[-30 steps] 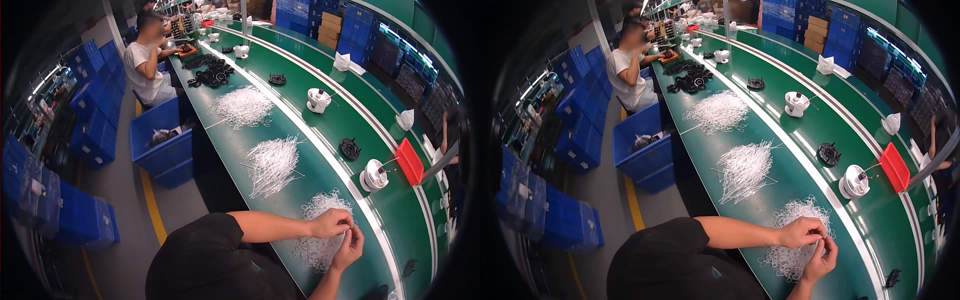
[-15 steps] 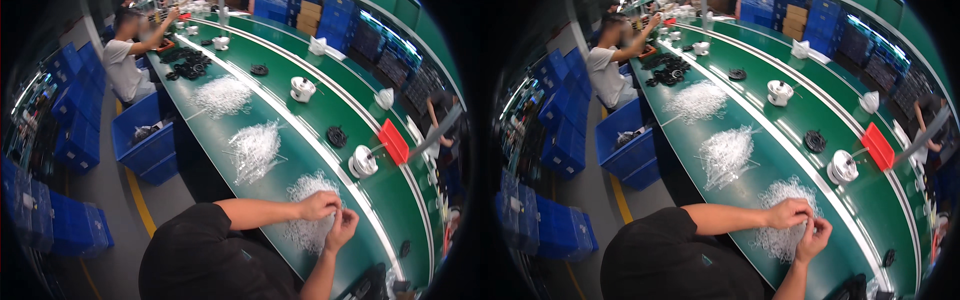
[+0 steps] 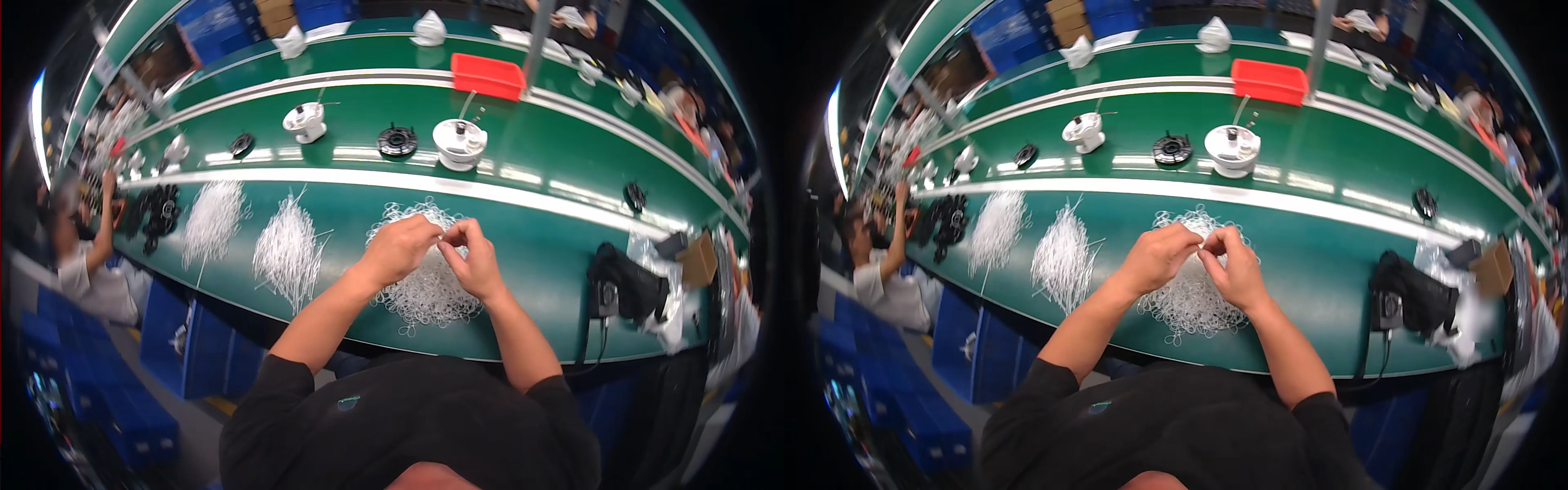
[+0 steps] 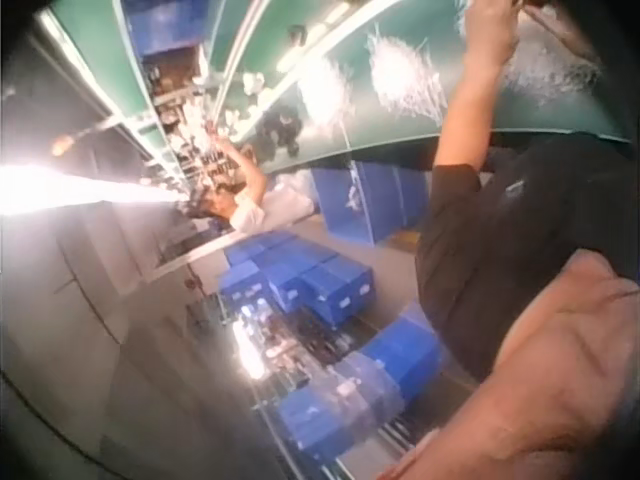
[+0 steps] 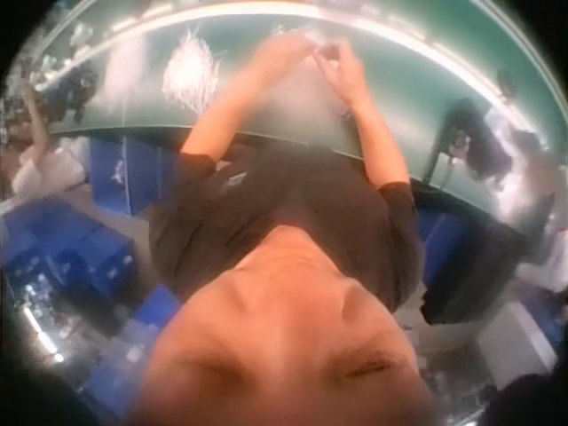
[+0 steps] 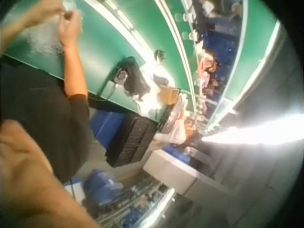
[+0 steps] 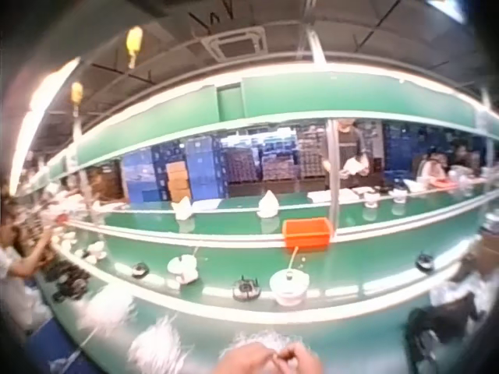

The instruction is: The person assembles small white electronic devices on a green workbench. They pick up white zip ties from a pile, thread them through the device's housing, and secure them by hand. The person repeats this process for multiple units, moving finished items aside.

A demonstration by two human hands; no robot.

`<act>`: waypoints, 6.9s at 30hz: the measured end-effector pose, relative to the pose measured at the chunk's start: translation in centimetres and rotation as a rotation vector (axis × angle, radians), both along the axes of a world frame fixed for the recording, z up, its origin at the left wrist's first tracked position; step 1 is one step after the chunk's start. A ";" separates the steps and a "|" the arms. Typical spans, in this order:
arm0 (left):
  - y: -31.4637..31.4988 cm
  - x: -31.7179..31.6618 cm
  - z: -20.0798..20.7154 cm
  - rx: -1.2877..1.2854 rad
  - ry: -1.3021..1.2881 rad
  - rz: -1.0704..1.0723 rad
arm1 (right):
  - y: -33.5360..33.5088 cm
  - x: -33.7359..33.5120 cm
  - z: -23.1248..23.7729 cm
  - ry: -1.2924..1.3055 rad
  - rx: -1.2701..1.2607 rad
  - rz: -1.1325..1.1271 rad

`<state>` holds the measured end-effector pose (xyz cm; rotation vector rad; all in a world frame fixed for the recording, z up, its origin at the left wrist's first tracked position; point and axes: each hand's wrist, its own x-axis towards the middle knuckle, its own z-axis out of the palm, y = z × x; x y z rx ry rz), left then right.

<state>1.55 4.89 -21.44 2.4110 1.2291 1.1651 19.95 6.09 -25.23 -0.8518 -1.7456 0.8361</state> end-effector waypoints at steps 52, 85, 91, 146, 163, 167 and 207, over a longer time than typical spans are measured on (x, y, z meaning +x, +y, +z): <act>14.2 14.6 -2.7 -0.926 -0.537 -0.066 | 9.1 17.1 -2.7 -0.056 -0.277 -0.544; 8.2 13.2 -2.8 -0.868 -0.150 -0.167 | 8.1 18.0 0.9 0.150 -0.493 -0.203; 12.2 12.5 -2.5 -0.679 -0.423 -0.175 | 8.1 17.8 2.2 0.006 -0.472 -0.171; 10.8 16.5 -2.1 -0.129 0.173 -0.110 | 8.2 18.4 2.4 -0.428 -0.282 -0.132; 16.2 11.5 -3.7 -0.513 -0.332 0.016 | 8.1 18.8 1.9 -0.489 -0.334 -0.245; 21.2 6.4 -3.8 -0.776 -0.854 0.344 | 9.2 19.9 1.0 -0.474 -0.647 -0.232; 9.5 14.2 -3.7 -1.338 -0.524 -0.316 | 8.2 17.8 -0.4 -0.129 -0.135 -0.404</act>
